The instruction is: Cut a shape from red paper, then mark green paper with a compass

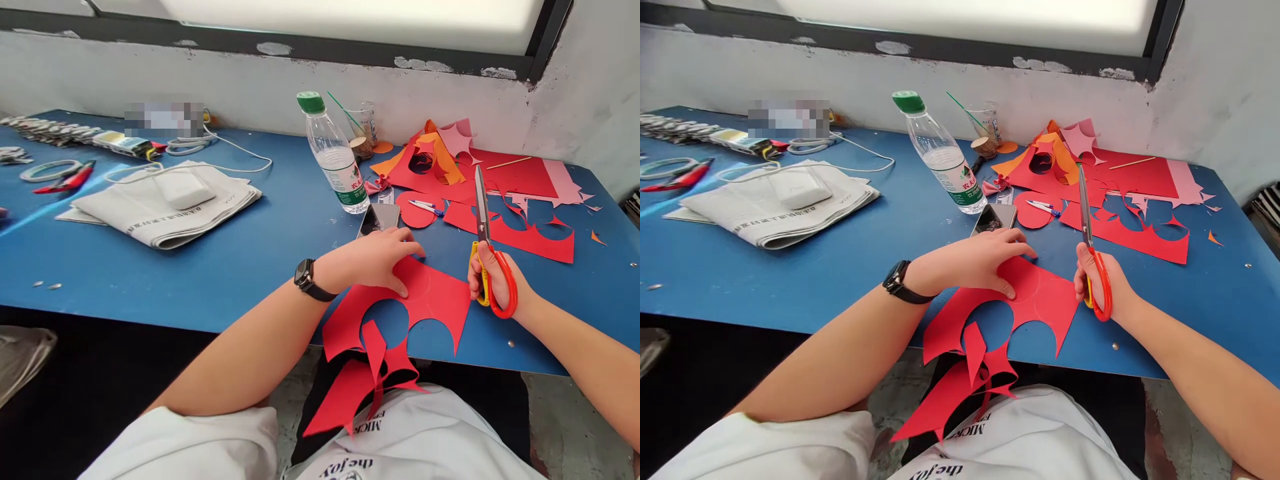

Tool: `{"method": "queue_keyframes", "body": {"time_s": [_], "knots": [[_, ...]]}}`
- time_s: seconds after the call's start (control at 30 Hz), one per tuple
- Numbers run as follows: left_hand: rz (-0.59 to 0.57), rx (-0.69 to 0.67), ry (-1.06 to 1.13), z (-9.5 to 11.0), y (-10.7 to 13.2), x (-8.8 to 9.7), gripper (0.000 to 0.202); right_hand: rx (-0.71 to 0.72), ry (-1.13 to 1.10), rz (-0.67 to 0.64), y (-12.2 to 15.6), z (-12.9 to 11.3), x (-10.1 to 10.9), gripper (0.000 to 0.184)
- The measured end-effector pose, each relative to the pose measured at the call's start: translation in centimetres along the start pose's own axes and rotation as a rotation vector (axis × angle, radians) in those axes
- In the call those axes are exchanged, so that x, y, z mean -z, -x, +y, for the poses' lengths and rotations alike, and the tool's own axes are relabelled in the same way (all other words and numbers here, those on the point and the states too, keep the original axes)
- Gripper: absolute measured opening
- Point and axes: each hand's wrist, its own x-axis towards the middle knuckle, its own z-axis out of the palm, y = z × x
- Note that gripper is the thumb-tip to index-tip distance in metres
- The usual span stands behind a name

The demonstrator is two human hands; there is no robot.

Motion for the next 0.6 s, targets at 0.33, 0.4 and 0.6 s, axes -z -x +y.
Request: {"method": "queue_keyframes", "body": {"time_s": [0.33, 0.4, 0.6], "knots": [[0.003, -0.062, 0.151, 0.0, -0.2, -0.6, 0.032, 0.009, -0.081, -0.005, -0.4, 1.0, 0.4, 0.078], [0.045, -0.108, 0.302, -0.3, -0.4, -0.5, 0.025, 0.023, -0.078, -0.004, -0.4, 1.2, 0.5, 0.076], [0.411, -0.056, 0.686, -1.4, -1.2, 0.0, 0.032, 0.131, -0.074, -0.008, -0.1, 1.0, 0.5, 0.075]]}}
